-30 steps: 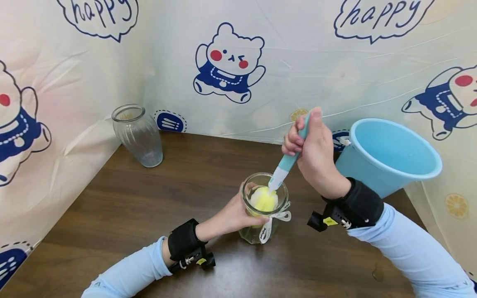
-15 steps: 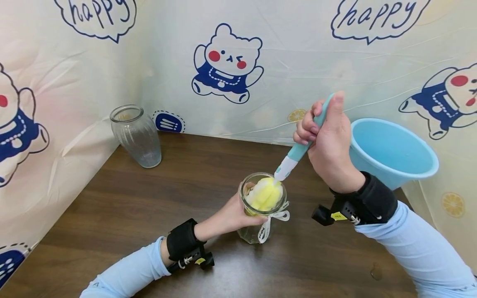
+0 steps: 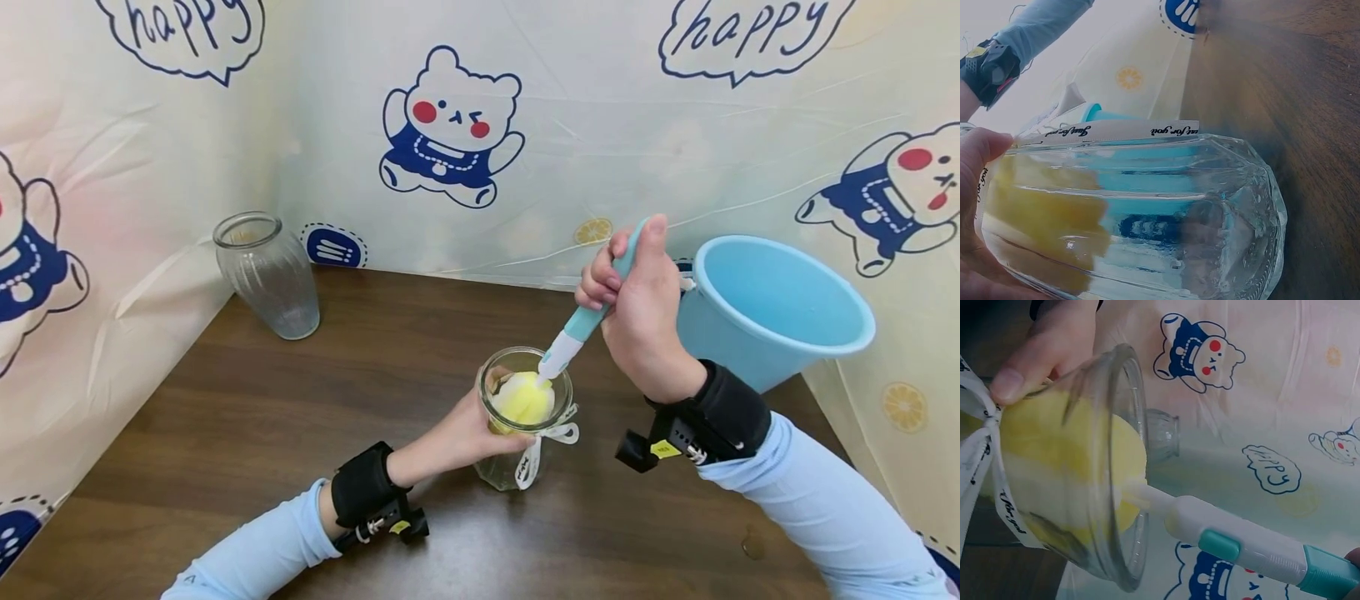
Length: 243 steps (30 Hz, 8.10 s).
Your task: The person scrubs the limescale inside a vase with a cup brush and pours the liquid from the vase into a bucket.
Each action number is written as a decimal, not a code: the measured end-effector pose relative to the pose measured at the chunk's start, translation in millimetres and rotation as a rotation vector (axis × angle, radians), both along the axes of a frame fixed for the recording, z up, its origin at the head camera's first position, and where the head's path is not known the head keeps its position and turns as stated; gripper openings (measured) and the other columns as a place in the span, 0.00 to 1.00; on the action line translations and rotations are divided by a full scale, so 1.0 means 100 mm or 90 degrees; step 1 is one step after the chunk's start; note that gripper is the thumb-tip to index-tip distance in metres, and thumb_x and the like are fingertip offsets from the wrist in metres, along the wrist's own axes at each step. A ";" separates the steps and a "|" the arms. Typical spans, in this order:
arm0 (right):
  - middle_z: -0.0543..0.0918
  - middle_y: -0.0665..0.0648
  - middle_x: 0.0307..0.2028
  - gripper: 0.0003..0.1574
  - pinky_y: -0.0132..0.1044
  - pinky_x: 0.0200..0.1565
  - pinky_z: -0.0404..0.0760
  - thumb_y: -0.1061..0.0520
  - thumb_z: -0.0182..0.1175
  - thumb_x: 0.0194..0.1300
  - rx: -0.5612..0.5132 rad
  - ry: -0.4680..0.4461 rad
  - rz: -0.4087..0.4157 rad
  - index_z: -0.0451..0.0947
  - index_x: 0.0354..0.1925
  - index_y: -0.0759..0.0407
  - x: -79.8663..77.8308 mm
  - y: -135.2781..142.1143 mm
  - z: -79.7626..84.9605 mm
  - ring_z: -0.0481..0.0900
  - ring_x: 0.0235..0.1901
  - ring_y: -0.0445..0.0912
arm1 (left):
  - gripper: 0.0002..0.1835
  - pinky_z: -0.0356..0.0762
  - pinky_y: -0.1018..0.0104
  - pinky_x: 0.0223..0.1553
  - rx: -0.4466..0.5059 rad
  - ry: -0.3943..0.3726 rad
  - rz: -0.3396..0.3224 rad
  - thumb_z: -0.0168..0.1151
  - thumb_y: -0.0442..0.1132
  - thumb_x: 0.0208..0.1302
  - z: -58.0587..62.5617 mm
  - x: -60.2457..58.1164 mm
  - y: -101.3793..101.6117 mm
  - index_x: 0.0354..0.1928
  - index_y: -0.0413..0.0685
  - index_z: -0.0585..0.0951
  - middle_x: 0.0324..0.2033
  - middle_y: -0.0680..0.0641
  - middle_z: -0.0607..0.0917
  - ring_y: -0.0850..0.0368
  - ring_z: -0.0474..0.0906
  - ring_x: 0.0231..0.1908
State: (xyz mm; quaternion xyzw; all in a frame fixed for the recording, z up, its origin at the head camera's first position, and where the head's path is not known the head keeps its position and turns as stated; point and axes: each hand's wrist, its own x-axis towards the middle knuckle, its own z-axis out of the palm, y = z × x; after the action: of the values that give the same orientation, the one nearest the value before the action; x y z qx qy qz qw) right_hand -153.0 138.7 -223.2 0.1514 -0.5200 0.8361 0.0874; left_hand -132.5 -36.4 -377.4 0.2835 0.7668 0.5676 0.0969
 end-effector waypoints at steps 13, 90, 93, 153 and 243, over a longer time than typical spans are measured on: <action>0.57 0.49 0.13 0.26 0.30 0.19 0.58 0.39 0.29 0.70 0.036 -0.044 -0.005 0.58 0.25 0.55 -0.05 -0.13 -0.40 0.54 0.12 0.43 | 0.40 0.68 0.64 0.50 0.007 0.023 0.000 0.72 0.36 0.44 -0.01 -0.01 0.01 0.56 0.42 0.58 0.53 0.45 0.70 0.54 0.70 0.49; 0.58 0.51 0.13 0.26 0.33 0.17 0.55 0.40 0.42 0.68 -0.021 0.137 0.030 0.59 0.23 0.56 0.16 -0.20 -0.47 0.53 0.12 0.44 | 0.43 0.68 0.65 0.50 0.026 0.019 -0.002 0.72 0.33 0.43 -0.04 -0.01 0.00 0.58 0.40 0.55 0.52 0.44 0.69 0.55 0.71 0.48; 0.57 0.51 0.13 0.26 0.34 0.17 0.53 0.40 0.44 0.67 -0.024 0.171 0.055 0.60 0.22 0.57 0.20 -0.18 -0.34 0.52 0.11 0.44 | 0.44 0.68 0.65 0.50 0.028 0.014 -0.006 0.72 0.34 0.43 -0.02 -0.01 -0.01 0.59 0.41 0.54 0.52 0.45 0.69 0.56 0.71 0.47; 0.60 0.55 0.13 0.28 0.28 0.13 0.61 0.50 0.43 0.71 0.103 0.576 0.112 0.60 0.19 0.67 0.33 -0.44 -0.55 0.58 0.10 0.43 | 0.46 0.69 0.66 0.49 0.033 0.025 -0.025 0.71 0.37 0.44 -0.02 -0.01 -0.05 0.62 0.45 0.52 0.52 0.46 0.67 0.58 0.69 0.47; 0.59 0.50 0.12 0.29 0.30 0.17 0.61 0.42 0.34 0.71 0.265 -0.017 0.217 0.57 0.23 0.61 -0.19 -0.39 -0.44 0.56 0.11 0.42 | 0.49 0.67 0.55 0.54 0.027 0.029 -0.034 0.71 0.35 0.44 -0.01 0.03 0.00 0.63 0.40 0.50 0.58 0.41 0.65 0.51 0.69 0.52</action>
State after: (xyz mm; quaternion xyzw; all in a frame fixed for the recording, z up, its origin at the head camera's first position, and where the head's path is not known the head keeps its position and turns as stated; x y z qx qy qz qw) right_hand -172.1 99.7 -267.4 0.2406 -0.6485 0.7160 -0.0945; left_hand -129.9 -36.8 -378.3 0.3190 0.7488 0.5742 0.0882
